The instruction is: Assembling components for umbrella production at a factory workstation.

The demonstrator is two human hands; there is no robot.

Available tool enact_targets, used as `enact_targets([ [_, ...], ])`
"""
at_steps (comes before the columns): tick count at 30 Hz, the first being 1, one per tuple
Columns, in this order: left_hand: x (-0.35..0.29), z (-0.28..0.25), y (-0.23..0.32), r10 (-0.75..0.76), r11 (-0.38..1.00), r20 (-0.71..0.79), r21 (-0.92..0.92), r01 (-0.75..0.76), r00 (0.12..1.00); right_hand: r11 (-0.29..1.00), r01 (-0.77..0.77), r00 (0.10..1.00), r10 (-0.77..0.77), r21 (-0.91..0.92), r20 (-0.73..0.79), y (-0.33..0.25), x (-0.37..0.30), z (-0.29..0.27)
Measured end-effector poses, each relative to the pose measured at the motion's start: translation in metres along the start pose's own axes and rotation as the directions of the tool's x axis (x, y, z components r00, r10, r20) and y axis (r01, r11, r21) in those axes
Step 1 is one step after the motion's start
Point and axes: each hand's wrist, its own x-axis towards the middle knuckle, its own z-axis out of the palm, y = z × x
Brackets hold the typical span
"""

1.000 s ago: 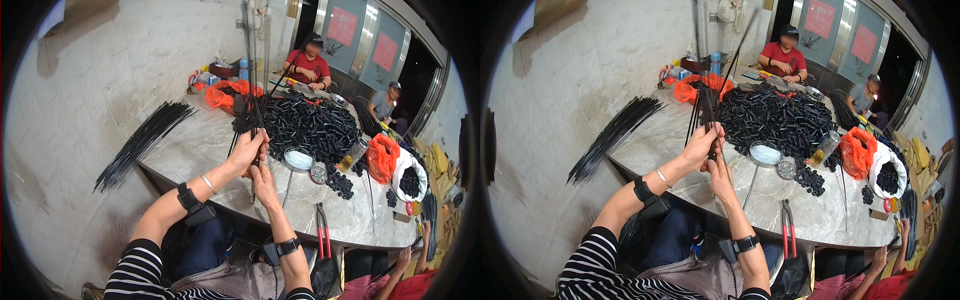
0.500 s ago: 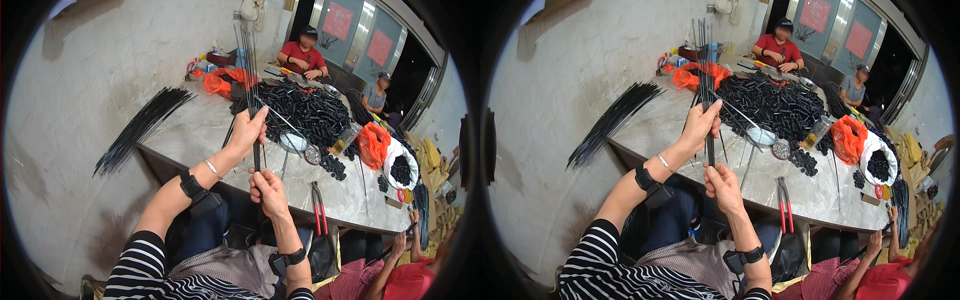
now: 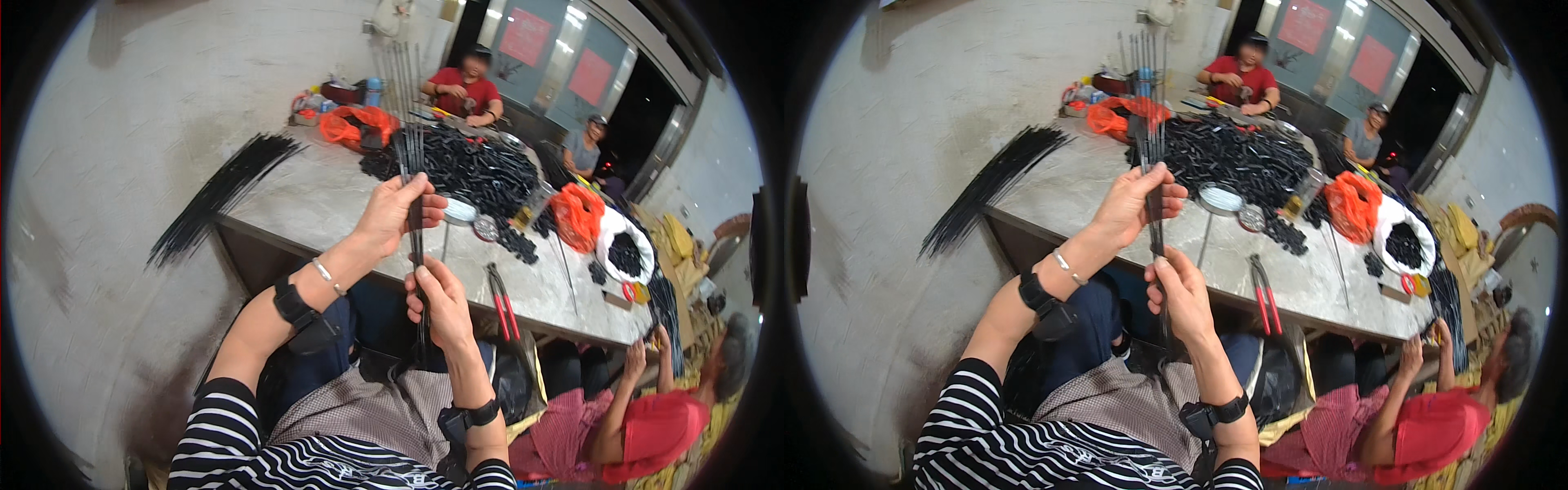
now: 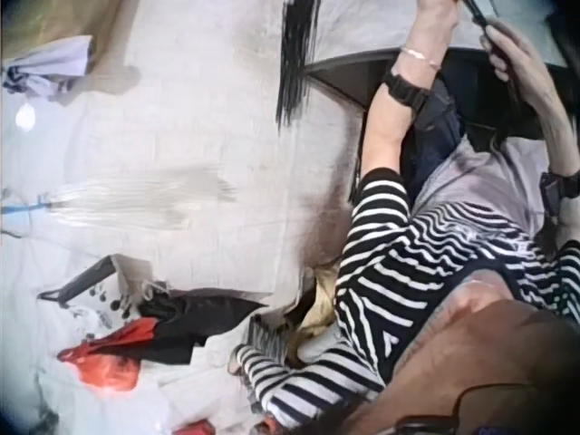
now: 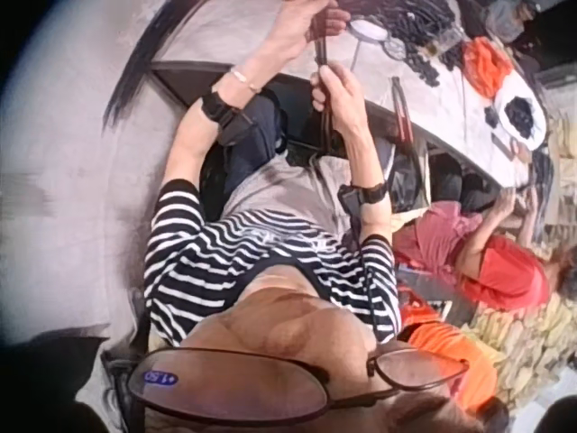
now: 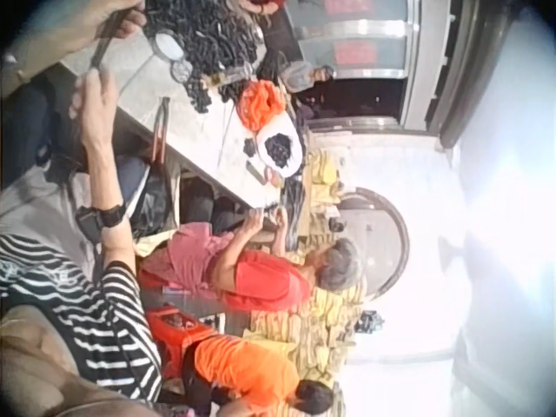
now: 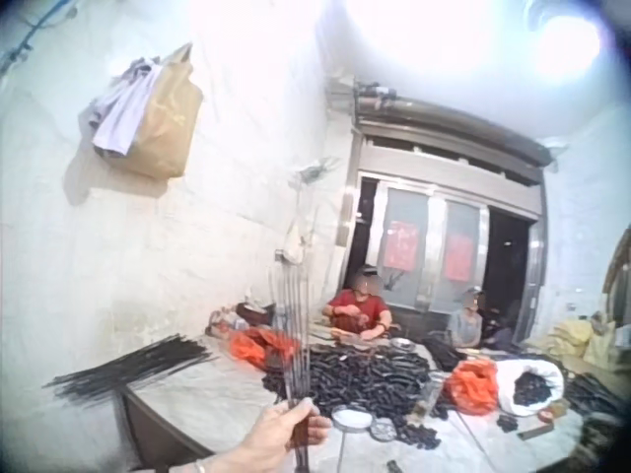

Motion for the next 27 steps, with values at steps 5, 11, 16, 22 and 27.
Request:
enact_targets([
  [5,-0.033,0.000,0.014,-0.105,0.977,0.097,0.194,0.084,0.990,0.983,-0.166,0.980,0.154,0.085,0.129,-0.021,-0.028,0.009],
  [11,-0.064,-0.039,0.036,-0.045,0.634,0.111,0.771,-0.058,0.993,0.981,-0.143,0.986,0.130,0.132,0.102,-0.032,-0.047,-0.004],
  [16,-0.058,-0.057,0.015,0.485,0.273,0.334,0.820,-0.503,0.808,0.965,-0.219,0.967,0.195,0.144,0.165,-0.024,-0.056,0.003],
  [22,-0.051,-0.038,0.004,0.285,0.756,0.112,0.584,-0.295,0.952,0.950,-0.283,0.935,0.242,0.134,0.260,-0.008,-0.070,0.001],
  [27,-0.048,-0.024,0.001,0.000,0.750,0.301,0.630,-0.199,0.954,0.948,-0.278,0.943,0.237,0.156,0.235,0.001,-0.056,-0.015],
])
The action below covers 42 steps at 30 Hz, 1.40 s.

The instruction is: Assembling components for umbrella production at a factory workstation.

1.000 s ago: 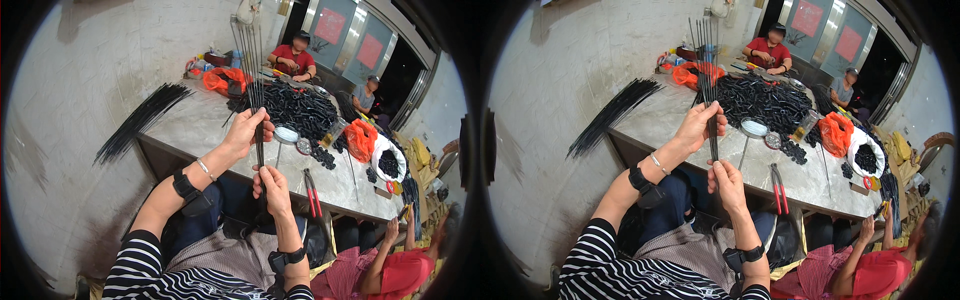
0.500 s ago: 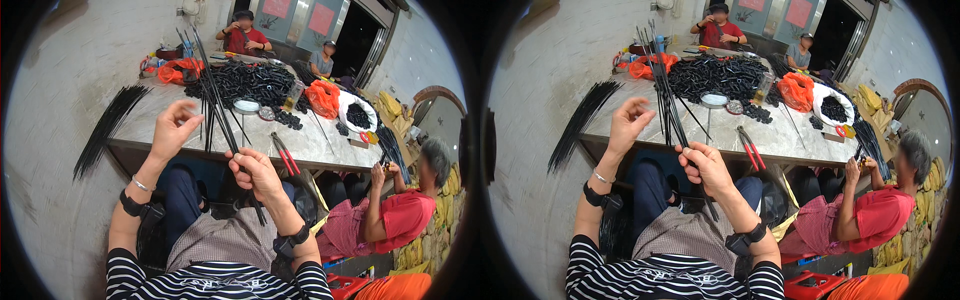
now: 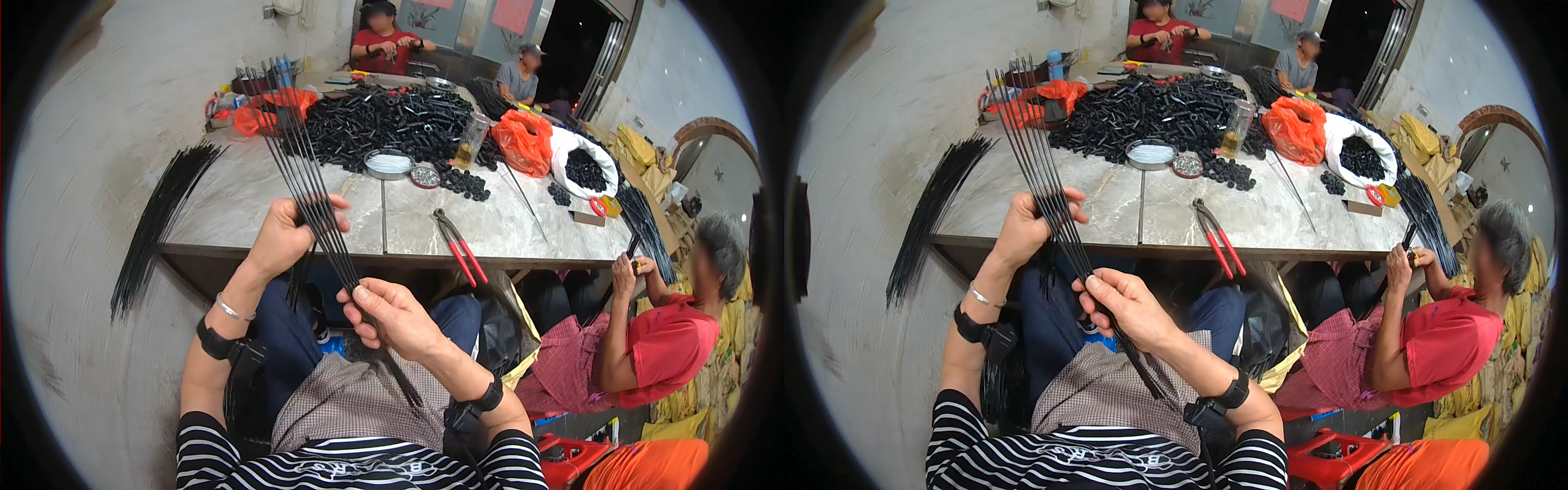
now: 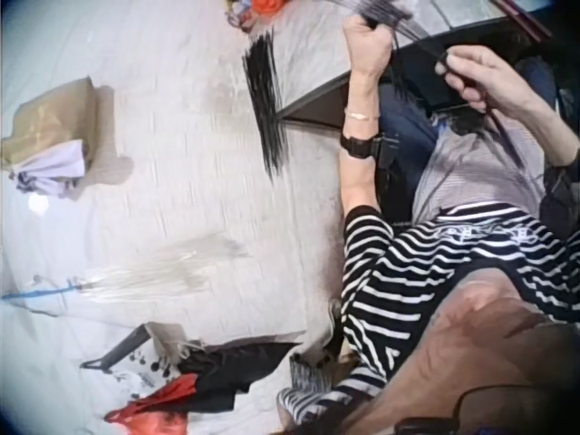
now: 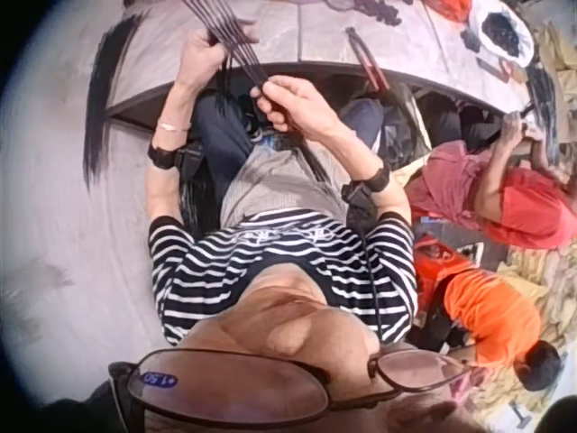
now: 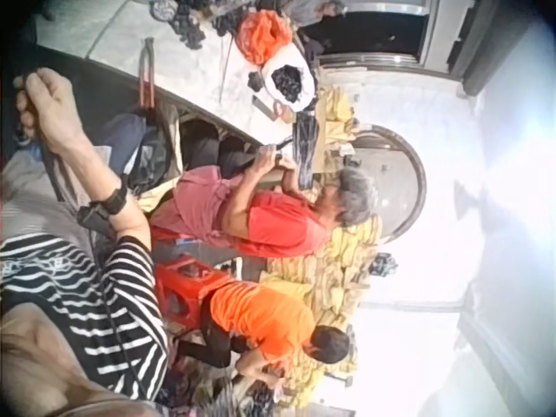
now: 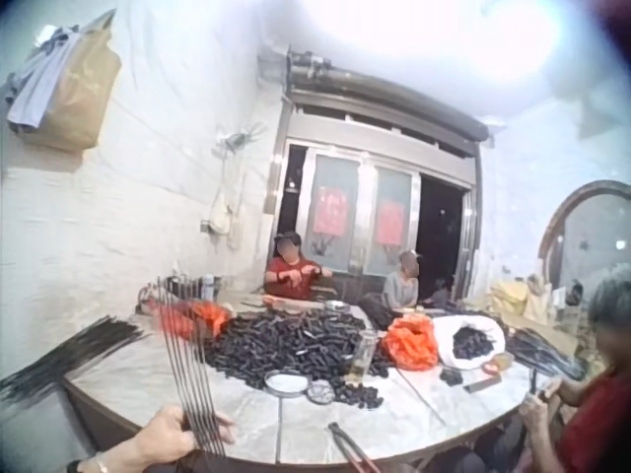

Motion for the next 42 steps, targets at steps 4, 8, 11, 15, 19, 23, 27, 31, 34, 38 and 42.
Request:
enact_targets([
  [4,0.007,0.001,0.005,0.003,0.994,0.214,-0.108,0.020,0.977,0.998,0.028,0.997,-0.032,0.055,0.064,-0.005,0.002,-0.014],
  [8,0.025,0.009,0.014,0.138,0.977,0.025,-0.169,-0.132,0.990,0.998,0.056,0.988,-0.056,0.005,0.144,-0.004,-0.002,-0.026],
  [11,0.031,0.019,0.003,0.176,0.980,-0.023,-0.091,-0.178,0.984,0.998,0.058,0.989,-0.060,0.017,0.134,-0.017,-0.007,-0.028],
  [15,0.018,0.019,-0.026,-0.079,0.951,0.361,-0.253,0.180,0.929,0.999,-0.024,0.987,0.020,0.025,0.157,-0.029,-0.018,-0.034],
  [19,0.029,0.016,-0.031,-0.160,0.963,0.643,-0.065,0.261,0.749,0.998,-0.047,0.987,0.052,-0.036,0.152,-0.036,-0.019,-0.038],
  [23,0.087,-0.012,-0.046,0.299,0.834,0.237,0.406,-0.374,0.924,0.993,0.011,0.983,0.011,-0.121,0.185,-0.048,0.003,-0.038],
  [27,0.123,-0.033,-0.075,0.214,0.838,0.364,0.409,-0.362,0.907,0.961,0.007,0.989,0.034,-0.276,0.142,-0.014,0.052,-0.066],
  [31,0.083,-0.021,-0.128,-0.024,0.639,0.558,0.647,-0.417,0.829,0.958,-0.065,0.998,0.070,-0.278,0.006,0.085,0.071,-0.123],
  [34,0.056,-0.018,-0.113,-0.089,0.744,0.615,0.564,-0.358,0.783,0.955,-0.150,0.989,0.145,-0.256,-0.039,0.114,0.062,-0.132],
  [38,0.045,-0.019,-0.120,-0.068,0.820,0.638,0.473,-0.322,0.767,0.930,-0.142,0.990,0.128,-0.338,-0.063,0.120,0.075,-0.135],
  [42,0.043,-0.010,-0.145,-0.062,0.817,0.555,0.505,-0.277,0.830,0.898,-0.158,0.983,0.103,-0.411,-0.153,0.144,0.098,-0.149],
])
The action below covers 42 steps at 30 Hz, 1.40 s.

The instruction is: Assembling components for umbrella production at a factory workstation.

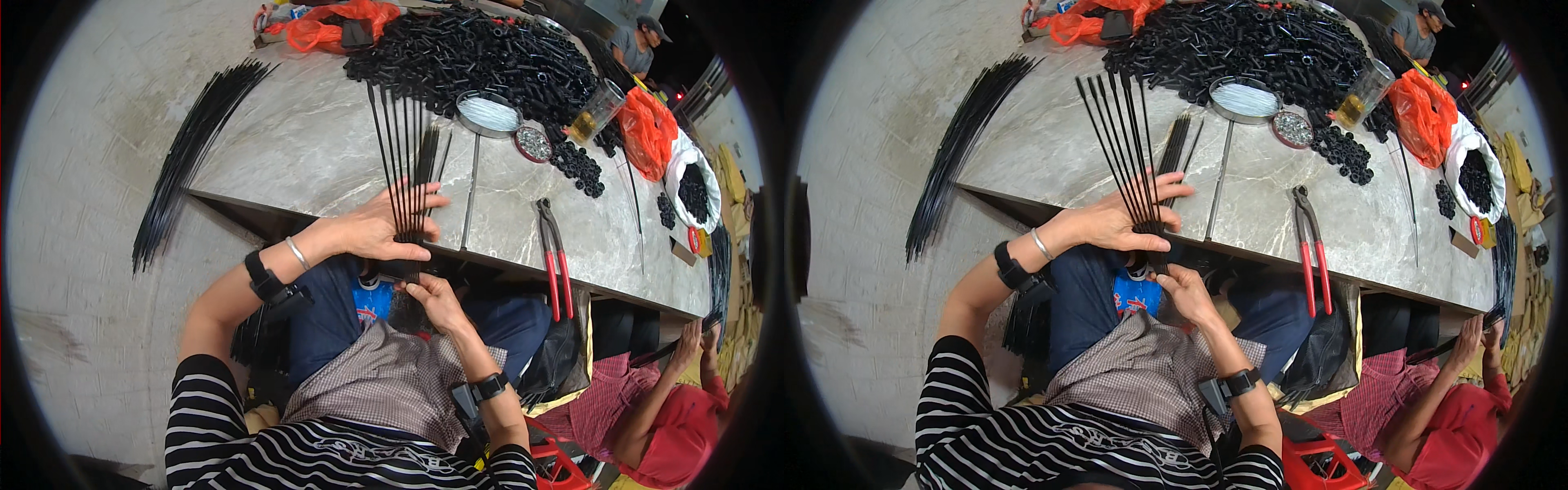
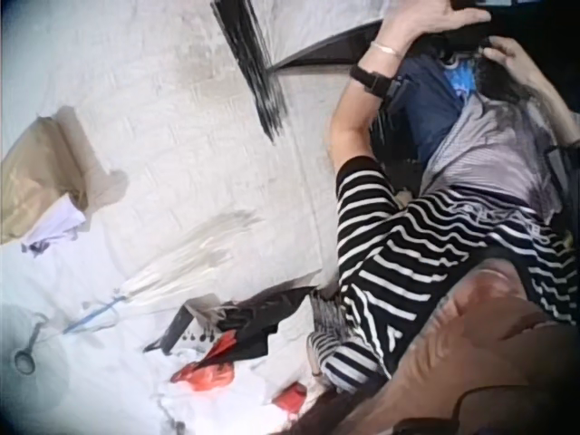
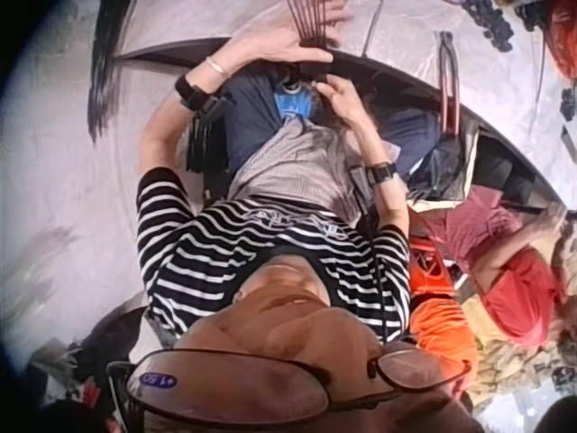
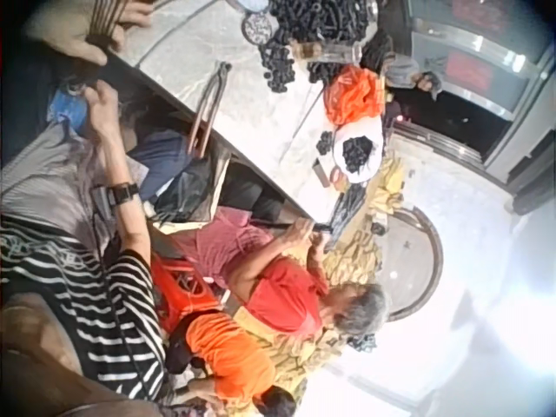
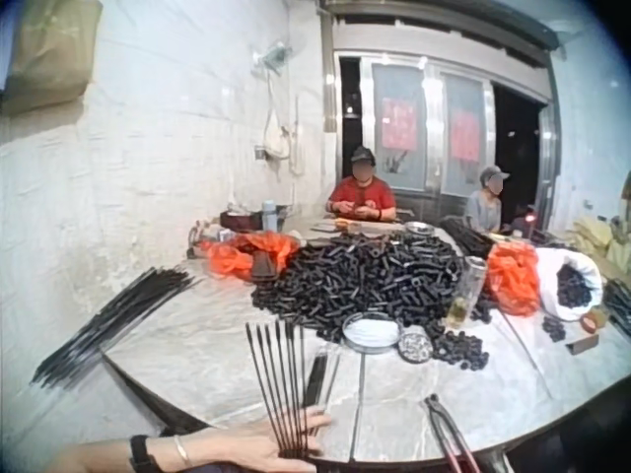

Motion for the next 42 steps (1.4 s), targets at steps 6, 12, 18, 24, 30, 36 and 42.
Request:
enact_targets([
  [6,0.006,-0.009,0.000,0.029,0.993,0.000,-0.114,-0.029,1.000,0.997,-0.014,1.000,0.012,0.076,0.024,-0.001,0.010,0.001],
  [12,0.006,-0.013,0.011,0.169,0.985,0.040,0.006,-0.170,0.985,0.993,0.009,0.998,-0.017,0.117,0.068,-0.009,0.016,-0.001],
  [18,0.018,-0.002,-0.019,0.149,0.953,0.212,0.230,-0.198,0.966,0.998,0.018,0.999,-0.020,-0.052,-0.043,0.013,0.034,0.002],
  [24,0.003,0.002,-0.023,0.176,0.942,0.159,0.258,-0.213,0.971,0.896,0.136,0.972,-0.202,-0.423,-0.116,-0.125,-0.033,-0.029],
  [30,0.017,0.006,-0.025,0.258,0.930,0.128,0.236,-0.282,0.958,0.415,0.074,0.763,-0.610,-0.907,-0.216,-0.146,0.046,-0.125],
  [36,0.007,0.005,-0.028,0.245,0.935,0.100,0.237,-0.263,0.964,0.061,-0.055,0.905,-0.418,-0.997,-0.075,-0.129,0.075,-0.124],
  [42,0.009,0.004,-0.024,0.255,0.922,0.102,0.273,-0.273,0.962,-0.028,0.107,0.919,-0.380,-0.994,0.109,-0.131,0.055,-0.120],
])
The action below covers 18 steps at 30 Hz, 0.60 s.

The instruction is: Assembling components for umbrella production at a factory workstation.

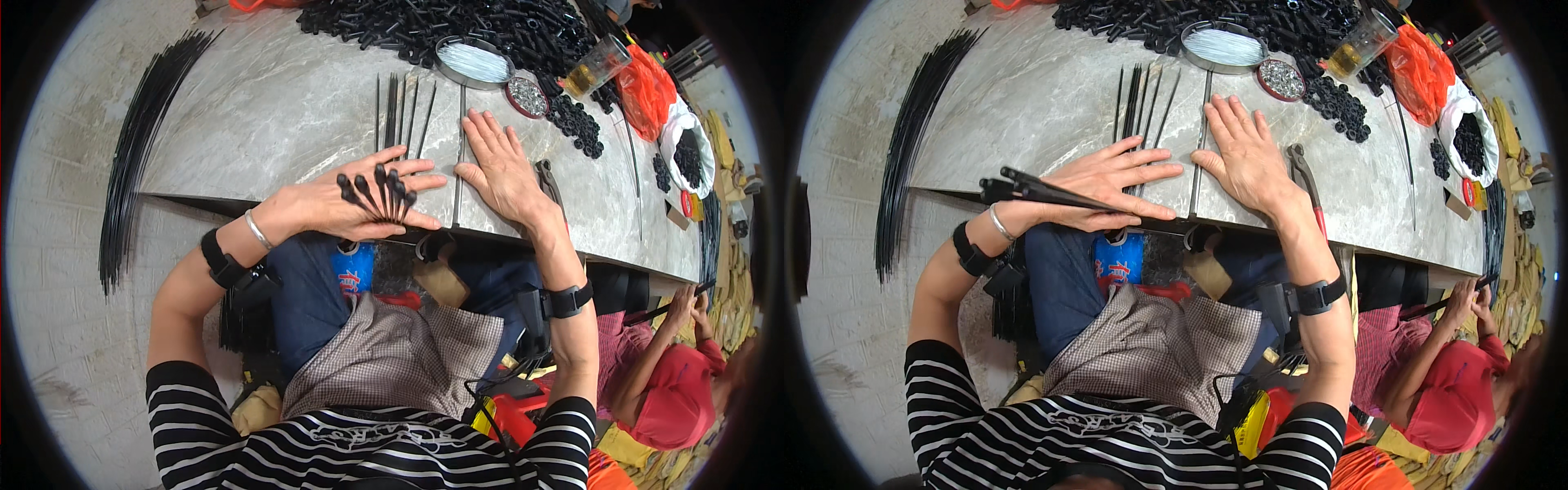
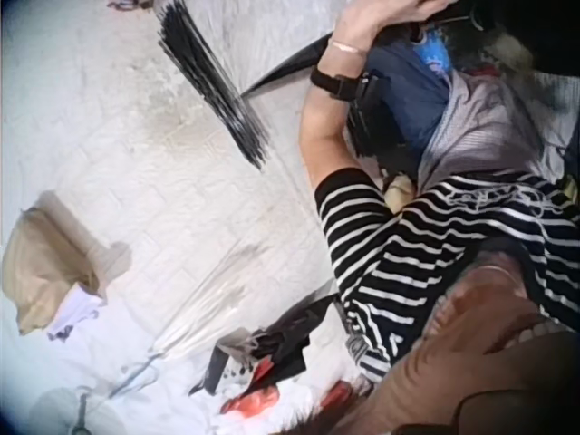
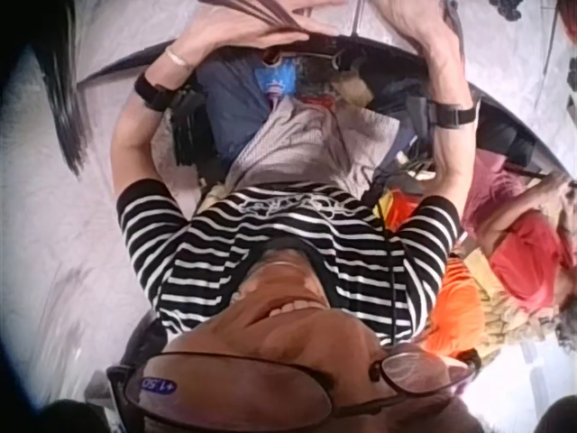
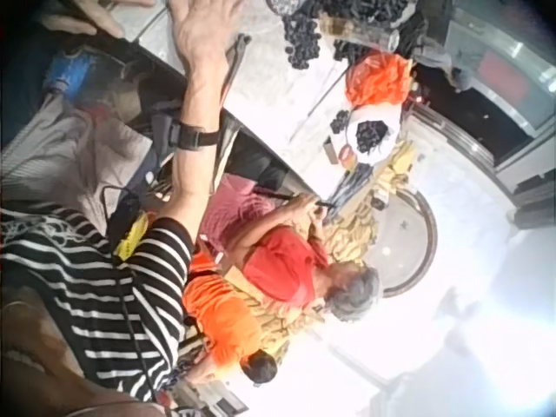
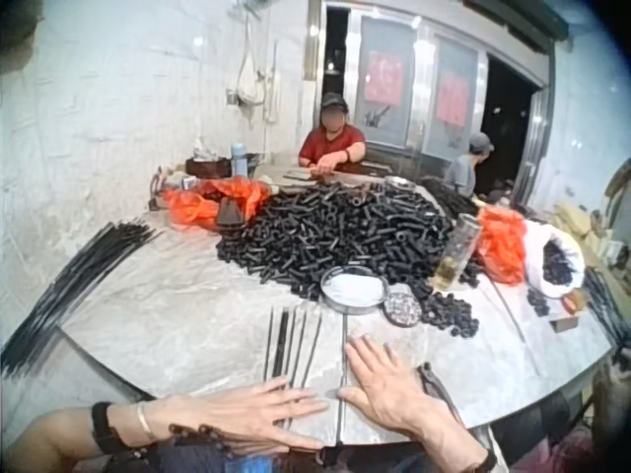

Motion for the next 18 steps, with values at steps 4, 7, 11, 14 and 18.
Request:
enact_targets([
  [4,0.001,-0.002,0.001,-0.007,1.000,0.008,0.006,0.007,1.000,0.998,0.053,0.998,-0.054,0.032,0.016,-0.017,-0.033,-0.013],
  [7,-0.003,-0.006,0.002,-0.018,1.000,0.020,-0.014,0.019,1.000,0.995,0.069,0.995,-0.074,0.078,0.067,-0.045,-0.067,-0.025],
  [11,-0.001,-0.004,0.001,-0.008,0.999,0.018,-0.054,0.009,1.000,0.885,0.169,0.958,-0.252,0.434,0.140,-0.079,-0.124,-0.036],
  [14,-0.002,-0.001,0.001,-0.005,0.999,0.027,-0.038,0.006,1.000,0.882,0.140,0.978,-0.194,0.449,0.078,-0.079,-0.122,-0.049],
  [18,-0.002,-0.002,0.000,0.007,0.999,0.012,-0.032,-0.006,1.000,0.930,-0.096,0.989,0.128,0.356,-0.068,-0.034,-0.056,-0.048],
])
